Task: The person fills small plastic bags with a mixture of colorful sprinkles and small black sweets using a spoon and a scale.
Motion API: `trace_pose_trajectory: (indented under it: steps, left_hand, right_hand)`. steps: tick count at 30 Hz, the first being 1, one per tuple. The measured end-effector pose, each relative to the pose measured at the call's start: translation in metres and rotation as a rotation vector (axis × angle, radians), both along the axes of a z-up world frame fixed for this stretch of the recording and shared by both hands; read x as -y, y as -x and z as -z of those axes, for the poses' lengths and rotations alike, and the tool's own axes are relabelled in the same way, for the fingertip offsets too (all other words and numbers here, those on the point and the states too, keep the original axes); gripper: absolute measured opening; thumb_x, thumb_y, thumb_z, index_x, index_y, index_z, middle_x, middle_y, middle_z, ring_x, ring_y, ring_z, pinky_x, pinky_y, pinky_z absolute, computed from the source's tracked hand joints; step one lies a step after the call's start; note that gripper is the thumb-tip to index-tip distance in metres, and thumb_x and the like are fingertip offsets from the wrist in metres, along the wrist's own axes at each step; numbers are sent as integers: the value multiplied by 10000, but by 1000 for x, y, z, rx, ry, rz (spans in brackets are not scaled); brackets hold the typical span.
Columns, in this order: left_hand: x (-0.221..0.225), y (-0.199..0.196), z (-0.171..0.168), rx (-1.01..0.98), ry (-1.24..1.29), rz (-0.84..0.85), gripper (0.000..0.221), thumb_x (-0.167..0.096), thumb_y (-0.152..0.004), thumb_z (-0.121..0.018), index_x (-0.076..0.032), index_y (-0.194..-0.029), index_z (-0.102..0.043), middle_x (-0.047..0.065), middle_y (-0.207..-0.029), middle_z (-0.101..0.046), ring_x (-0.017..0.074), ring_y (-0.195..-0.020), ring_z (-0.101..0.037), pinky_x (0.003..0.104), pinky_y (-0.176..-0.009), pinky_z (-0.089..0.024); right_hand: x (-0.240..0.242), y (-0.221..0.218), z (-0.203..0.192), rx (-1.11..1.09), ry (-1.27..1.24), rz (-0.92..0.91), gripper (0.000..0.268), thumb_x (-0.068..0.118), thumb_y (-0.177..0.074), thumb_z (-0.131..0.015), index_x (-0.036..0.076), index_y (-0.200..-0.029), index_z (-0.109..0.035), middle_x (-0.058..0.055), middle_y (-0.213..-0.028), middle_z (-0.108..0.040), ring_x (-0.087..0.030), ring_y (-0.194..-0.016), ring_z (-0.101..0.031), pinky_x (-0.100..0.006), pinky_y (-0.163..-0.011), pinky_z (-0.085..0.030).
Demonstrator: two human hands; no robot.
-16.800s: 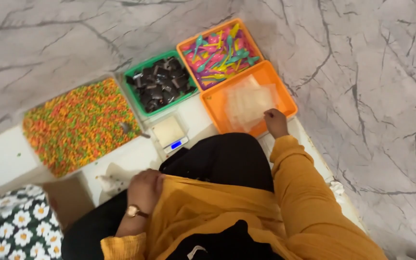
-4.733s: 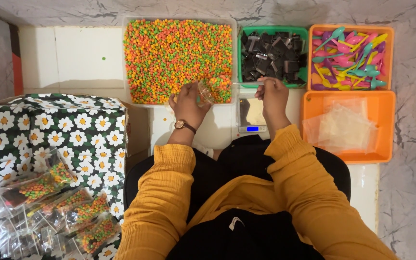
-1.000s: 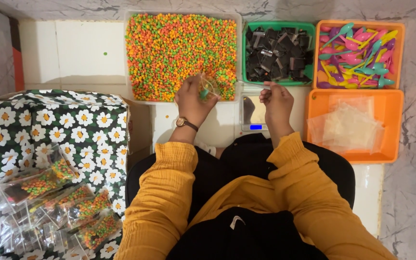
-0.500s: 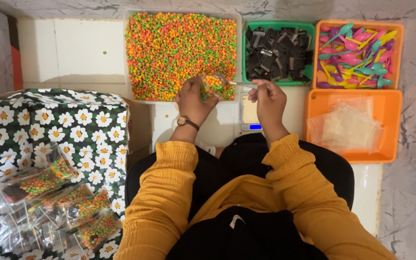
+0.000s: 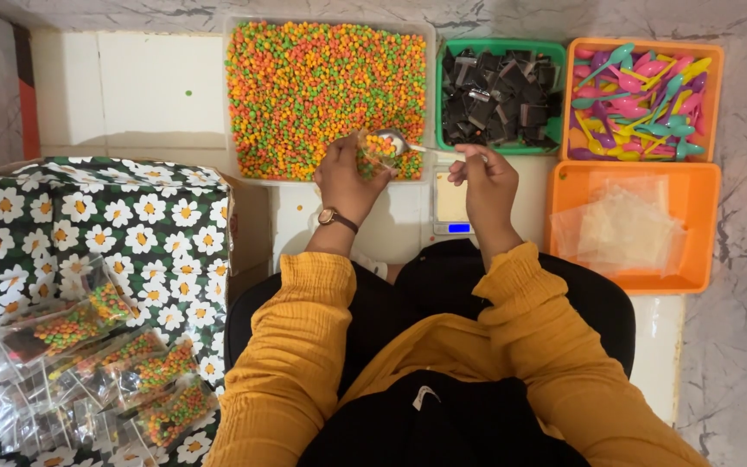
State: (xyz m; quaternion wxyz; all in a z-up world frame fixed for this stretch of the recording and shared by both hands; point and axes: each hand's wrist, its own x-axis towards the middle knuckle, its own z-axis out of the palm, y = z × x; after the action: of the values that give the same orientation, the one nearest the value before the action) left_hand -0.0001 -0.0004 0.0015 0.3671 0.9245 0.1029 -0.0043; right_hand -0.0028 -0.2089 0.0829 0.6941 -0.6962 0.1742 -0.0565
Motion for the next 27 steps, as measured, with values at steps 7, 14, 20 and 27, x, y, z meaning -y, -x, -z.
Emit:
trace_pose_trajectory:
  steps: [7,14,20,27]
  left_hand:
    - [0,0,-11,92,90,-4,873,-326,-710,-943,-98,-1451,-541,92,-1375,-552,344,-1234,-620,538,-1066,-388]
    - [-2,-3,-8,458,396,-33,749,-155,-845,-906,-64,-1462,-492,127,-1318,-522,391,-1293,-560,512,-1100,-452]
    - [-2,-1,-17,519,417,50,850,-149,-779,-956,-78,-1488,-493,137,-1281,-554,386,-1293,-566,524,-1103,-458]
    - [3,1,-19,453,224,227,920,-311,-677,-988,-146,-1460,-533,151,-1298,-598,394,-1198,-616,549,-1039,-412]
  right_hand:
    - [5,-9,10,-38,-107,77,208,77,-957,-562,0,-1032,-739,-151,-668,-677,-175,-565,-665,-242,-521,-542]
    - [21,-12,39,-241,-347,215,238,126,-934,-599,-24,-1075,-719,-123,-707,-682,-170,-593,-685,-249,-561,-571]
    - [25,1,72,-393,-211,-3,292,114,-945,-607,-4,-1207,-660,-240,-943,-734,-278,-852,-775,-361,-748,-652]
    - [39,1,75,439,736,-375,535,17,-898,-757,-43,-1371,-516,-278,-1324,-479,-490,-1318,-468,-533,-1113,-426]
